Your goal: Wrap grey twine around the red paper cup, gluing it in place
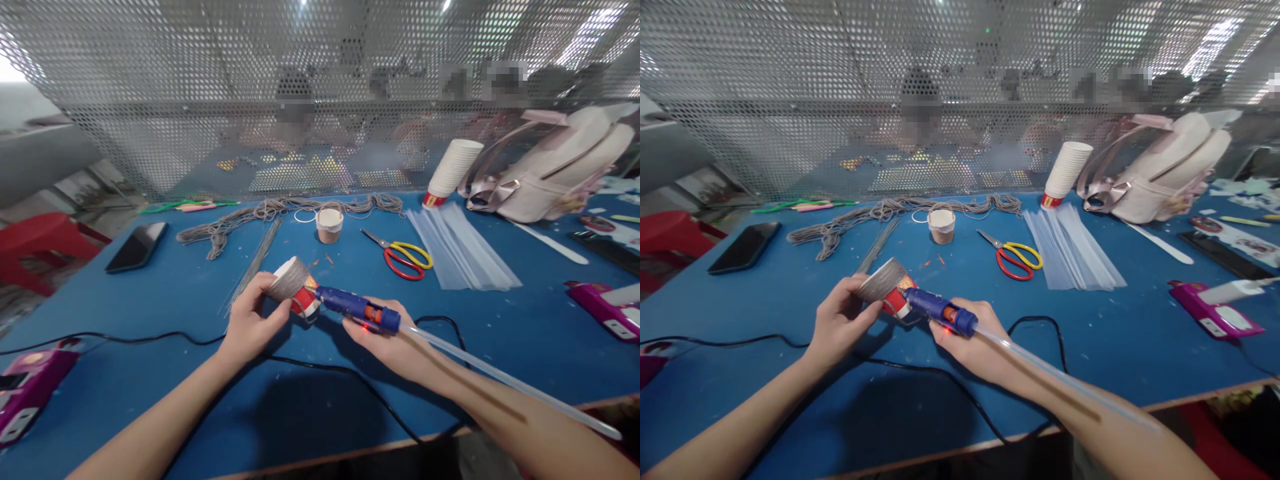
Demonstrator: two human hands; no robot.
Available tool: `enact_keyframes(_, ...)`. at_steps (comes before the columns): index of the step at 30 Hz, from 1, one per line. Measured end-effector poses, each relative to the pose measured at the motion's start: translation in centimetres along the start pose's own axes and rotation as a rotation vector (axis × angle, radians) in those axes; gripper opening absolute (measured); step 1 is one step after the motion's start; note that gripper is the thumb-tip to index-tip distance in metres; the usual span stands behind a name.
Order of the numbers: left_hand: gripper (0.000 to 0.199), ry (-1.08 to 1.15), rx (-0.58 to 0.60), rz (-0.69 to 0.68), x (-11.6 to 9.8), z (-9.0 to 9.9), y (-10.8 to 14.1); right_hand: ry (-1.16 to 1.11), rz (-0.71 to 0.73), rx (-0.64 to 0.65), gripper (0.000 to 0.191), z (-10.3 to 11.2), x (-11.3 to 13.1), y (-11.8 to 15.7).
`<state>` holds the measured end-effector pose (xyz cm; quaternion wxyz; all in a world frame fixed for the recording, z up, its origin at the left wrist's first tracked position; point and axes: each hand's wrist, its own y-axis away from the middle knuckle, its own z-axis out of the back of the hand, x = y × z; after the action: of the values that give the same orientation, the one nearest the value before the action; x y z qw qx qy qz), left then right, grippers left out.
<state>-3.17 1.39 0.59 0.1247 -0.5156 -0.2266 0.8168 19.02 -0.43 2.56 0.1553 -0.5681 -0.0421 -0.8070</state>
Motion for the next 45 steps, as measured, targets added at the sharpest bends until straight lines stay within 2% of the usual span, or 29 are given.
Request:
enact_keyframes(4, 0.011, 0.021, 0.008, -0.010, 0.0, 0.2, -0.1, -0.084, -0.078, 0.019, 0.028, 0.2, 0.3, -0.2)
enact_keyframes(11, 0.011, 0.041, 0.036, -0.013, -0.1, 0.4, -0.3, -0.083, -0.097, 0.040, 0.028, 0.4, 0.8, -0.2)
enact_keyframes(17, 0.010, 0.083, 0.046, -0.015, 0.0, 0.6, -0.3, 0.031, -0.272, 0.059, 0.034, 0.8, -0.1, -0.2)
enact_keyframes(25, 0.012, 0.089, 0.054, -0.029, 0.2, 0.6, -0.2, -0.050, -0.151, 0.084, 0.027, 0.8, 1.0, 0.1)
enact_keyframes(33, 0.010, 0.147, 0.061, -0.120, 0.5, 0.8, -0.2, 0.098, -0.386, 0.073, 0.037, 1.0, -0.4, -0.1)
enact_keyframes(36, 0.010, 0.150, 0.069, -0.121, 0.5, 0.8, -0.2, 0.076, -0.352, 0.075, 0.033, 1.0, -0.3, -0.2)
enact_keyframes(41, 0.010, 0.139, 0.077, -0.128, 0.6, 0.7, -0.2, -0.012, -0.194, 0.088, 0.029, 1.0, 0.4, -0.3)
enact_keyframes(45, 0.010, 0.126, 0.085, -0.148, 0.6, 0.7, -0.3, -0.084, -0.148, 0.059, 0.026, 0.8, 0.9, 0.0)
